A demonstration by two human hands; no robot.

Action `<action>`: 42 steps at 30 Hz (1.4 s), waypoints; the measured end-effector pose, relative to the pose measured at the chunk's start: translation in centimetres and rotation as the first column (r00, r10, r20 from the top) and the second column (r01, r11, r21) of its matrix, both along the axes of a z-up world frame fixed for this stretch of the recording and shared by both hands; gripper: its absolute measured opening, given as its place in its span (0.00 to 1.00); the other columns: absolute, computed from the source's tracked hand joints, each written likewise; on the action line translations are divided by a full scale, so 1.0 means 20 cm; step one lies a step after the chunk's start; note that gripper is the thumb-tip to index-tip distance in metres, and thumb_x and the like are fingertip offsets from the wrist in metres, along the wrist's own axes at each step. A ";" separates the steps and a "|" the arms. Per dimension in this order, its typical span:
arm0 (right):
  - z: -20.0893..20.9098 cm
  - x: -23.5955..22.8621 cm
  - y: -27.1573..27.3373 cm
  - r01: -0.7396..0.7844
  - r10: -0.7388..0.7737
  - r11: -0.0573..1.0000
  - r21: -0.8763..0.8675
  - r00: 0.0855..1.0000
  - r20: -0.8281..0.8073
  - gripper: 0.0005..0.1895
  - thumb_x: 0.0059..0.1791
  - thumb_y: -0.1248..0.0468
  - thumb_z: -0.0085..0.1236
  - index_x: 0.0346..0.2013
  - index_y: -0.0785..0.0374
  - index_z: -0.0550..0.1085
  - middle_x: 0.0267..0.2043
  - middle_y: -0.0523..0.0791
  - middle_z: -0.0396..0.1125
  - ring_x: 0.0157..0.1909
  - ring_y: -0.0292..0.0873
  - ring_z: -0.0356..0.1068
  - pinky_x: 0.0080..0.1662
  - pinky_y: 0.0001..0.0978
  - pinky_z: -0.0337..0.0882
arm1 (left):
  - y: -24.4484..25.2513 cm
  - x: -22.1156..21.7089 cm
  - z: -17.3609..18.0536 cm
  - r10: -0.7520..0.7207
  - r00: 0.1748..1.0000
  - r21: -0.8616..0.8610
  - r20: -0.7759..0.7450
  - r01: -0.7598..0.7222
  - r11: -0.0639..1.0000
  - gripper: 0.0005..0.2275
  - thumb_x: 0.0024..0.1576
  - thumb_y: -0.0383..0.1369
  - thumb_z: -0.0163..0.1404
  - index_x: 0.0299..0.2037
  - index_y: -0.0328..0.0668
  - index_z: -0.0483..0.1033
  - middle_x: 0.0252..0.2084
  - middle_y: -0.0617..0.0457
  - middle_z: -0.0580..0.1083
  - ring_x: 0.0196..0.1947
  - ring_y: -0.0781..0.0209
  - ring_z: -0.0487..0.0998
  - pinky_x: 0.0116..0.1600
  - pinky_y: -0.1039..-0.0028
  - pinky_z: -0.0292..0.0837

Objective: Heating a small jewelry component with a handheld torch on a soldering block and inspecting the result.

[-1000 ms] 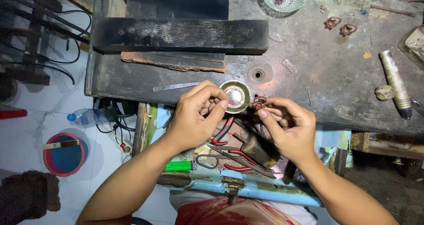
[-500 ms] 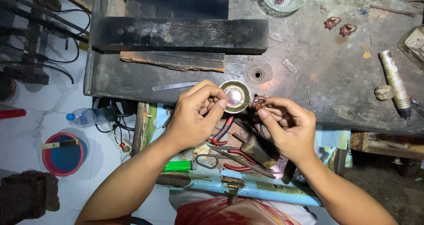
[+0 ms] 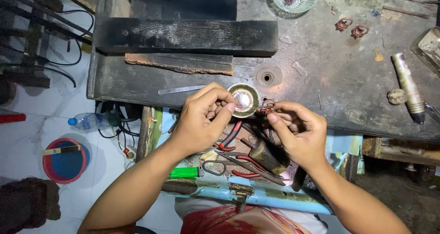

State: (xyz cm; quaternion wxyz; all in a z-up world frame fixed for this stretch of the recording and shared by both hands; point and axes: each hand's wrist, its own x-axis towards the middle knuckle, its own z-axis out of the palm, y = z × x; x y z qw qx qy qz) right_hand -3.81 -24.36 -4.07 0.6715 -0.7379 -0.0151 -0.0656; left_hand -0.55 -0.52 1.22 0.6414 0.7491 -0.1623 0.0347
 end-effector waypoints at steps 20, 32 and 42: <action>0.12 -0.01 0.04 -0.059 0.047 0.992 0.114 0.993 0.111 0.14 0.44 0.81 0.64 0.44 0.80 0.76 0.41 0.59 0.74 0.42 0.46 0.79 0.45 0.38 0.83 | 0.02 0.02 -0.01 0.161 0.941 0.248 0.298 -0.239 0.939 0.03 0.57 0.26 0.56 0.39 0.40 0.79 0.36 0.48 0.72 0.32 0.46 0.78 0.42 0.63 0.75; 0.10 -0.03 0.05 -0.107 0.079 0.981 0.161 0.982 0.169 0.14 0.43 0.83 0.64 0.43 0.81 0.76 0.42 0.60 0.73 0.40 0.47 0.80 0.43 0.37 0.84 | -0.10 -0.07 0.03 0.048 0.933 0.045 0.357 -0.069 0.997 0.10 0.55 0.28 0.60 0.46 0.38 0.80 0.40 0.46 0.78 0.29 0.52 0.79 0.34 0.67 0.77; 0.24 -0.03 0.14 0.158 -0.182 0.976 0.148 0.969 0.165 0.14 0.44 0.81 0.68 0.41 0.80 0.74 0.42 0.59 0.73 0.40 0.48 0.80 0.42 0.33 0.84 | -0.10 -0.06 0.03 0.135 0.940 -0.039 0.313 -0.129 0.991 0.07 0.55 0.22 0.58 0.43 0.32 0.79 0.28 0.48 0.74 0.19 0.61 0.70 0.22 0.75 0.70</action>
